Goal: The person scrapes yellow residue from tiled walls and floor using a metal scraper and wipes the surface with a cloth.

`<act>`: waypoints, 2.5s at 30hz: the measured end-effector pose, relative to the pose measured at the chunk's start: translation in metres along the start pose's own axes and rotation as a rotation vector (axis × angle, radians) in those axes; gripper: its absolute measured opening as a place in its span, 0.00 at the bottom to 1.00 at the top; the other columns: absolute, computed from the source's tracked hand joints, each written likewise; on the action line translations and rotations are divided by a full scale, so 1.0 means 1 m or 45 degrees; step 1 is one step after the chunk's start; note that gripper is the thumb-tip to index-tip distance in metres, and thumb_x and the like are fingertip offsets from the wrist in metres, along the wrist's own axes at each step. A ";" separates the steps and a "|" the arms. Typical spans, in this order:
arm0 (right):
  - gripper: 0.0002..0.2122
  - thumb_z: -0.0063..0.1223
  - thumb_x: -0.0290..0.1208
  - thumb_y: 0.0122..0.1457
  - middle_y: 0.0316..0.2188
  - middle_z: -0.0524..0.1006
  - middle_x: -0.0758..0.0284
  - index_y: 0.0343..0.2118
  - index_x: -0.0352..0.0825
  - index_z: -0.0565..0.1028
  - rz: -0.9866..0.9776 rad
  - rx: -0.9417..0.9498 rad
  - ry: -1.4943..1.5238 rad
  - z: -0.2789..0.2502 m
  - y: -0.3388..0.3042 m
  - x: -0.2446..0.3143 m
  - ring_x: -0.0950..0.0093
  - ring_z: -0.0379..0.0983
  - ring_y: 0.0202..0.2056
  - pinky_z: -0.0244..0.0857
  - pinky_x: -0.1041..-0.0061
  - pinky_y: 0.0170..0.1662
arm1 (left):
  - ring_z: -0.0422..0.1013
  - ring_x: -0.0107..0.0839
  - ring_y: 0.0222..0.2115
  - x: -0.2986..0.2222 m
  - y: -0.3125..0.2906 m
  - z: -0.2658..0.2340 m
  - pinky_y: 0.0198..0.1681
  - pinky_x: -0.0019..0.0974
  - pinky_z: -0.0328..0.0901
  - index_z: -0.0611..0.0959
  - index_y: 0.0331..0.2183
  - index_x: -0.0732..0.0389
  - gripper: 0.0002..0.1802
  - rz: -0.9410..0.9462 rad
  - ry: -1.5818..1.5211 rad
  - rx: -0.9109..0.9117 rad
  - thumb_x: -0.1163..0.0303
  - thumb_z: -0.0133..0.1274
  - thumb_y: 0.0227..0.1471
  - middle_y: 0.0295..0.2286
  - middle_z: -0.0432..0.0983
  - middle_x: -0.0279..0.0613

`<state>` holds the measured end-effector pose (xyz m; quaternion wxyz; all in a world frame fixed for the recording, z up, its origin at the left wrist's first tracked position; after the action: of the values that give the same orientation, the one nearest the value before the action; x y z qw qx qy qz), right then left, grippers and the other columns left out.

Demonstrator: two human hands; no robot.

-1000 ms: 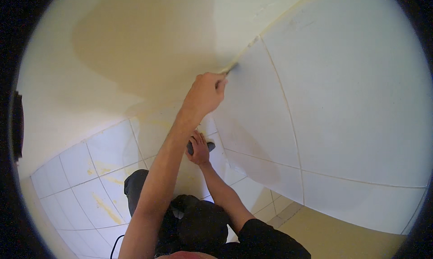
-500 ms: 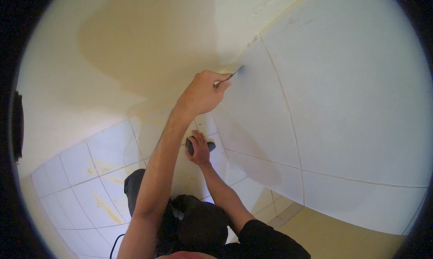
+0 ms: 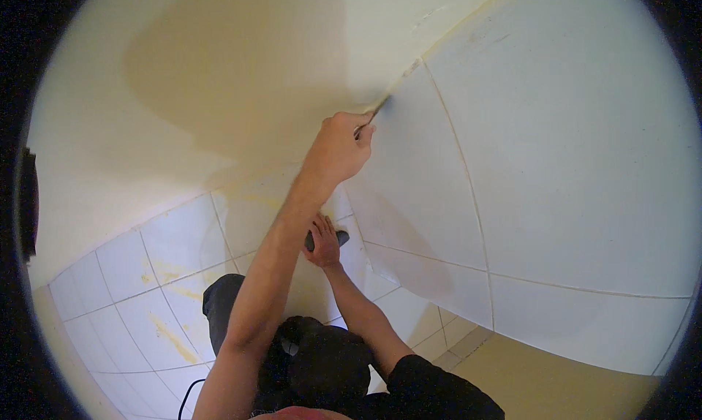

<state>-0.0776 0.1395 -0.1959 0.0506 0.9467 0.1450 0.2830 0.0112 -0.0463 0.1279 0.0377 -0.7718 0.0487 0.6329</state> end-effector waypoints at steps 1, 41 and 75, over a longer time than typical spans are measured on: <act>0.28 0.58 0.42 0.52 0.60 0.64 0.47 0.52 0.28 0.69 0.058 0.024 0.090 0.000 -0.002 -0.004 0.49 0.57 0.64 0.48 0.48 0.68 | 0.76 0.56 0.26 -0.003 -0.002 -0.003 0.33 0.48 0.69 0.84 0.40 0.65 0.12 0.047 0.097 0.112 0.71 0.52 0.56 0.24 0.76 0.62; 0.27 0.60 0.37 0.50 0.59 0.64 0.51 0.53 0.31 0.68 0.001 0.065 0.030 0.002 0.001 -0.009 0.51 0.55 0.66 0.48 0.48 0.68 | 0.76 0.59 0.29 0.004 0.008 0.006 0.35 0.51 0.71 0.81 0.27 0.69 0.08 -0.069 0.070 0.025 0.74 0.52 0.54 0.26 0.78 0.63; 0.29 0.59 0.39 0.48 0.60 0.64 0.49 0.52 0.29 0.69 0.577 -0.200 1.289 0.026 -0.008 -0.019 0.50 0.56 0.64 0.46 0.49 0.69 | 0.75 0.59 0.29 -0.006 0.002 0.018 0.35 0.49 0.68 0.81 0.32 0.68 0.09 0.027 0.153 -0.002 0.70 0.52 0.56 0.24 0.76 0.62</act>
<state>-0.0808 0.1412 -0.2287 -0.0168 0.6935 -0.0773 0.7161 -0.0082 -0.0458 0.1305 0.0274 -0.8078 0.0587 0.5859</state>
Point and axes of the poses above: each hand's wrist, its own y-axis towards the middle knuckle, its own z-axis out of the palm, x = y × z, the point moved 1 cm from there along y, towards the middle knuckle
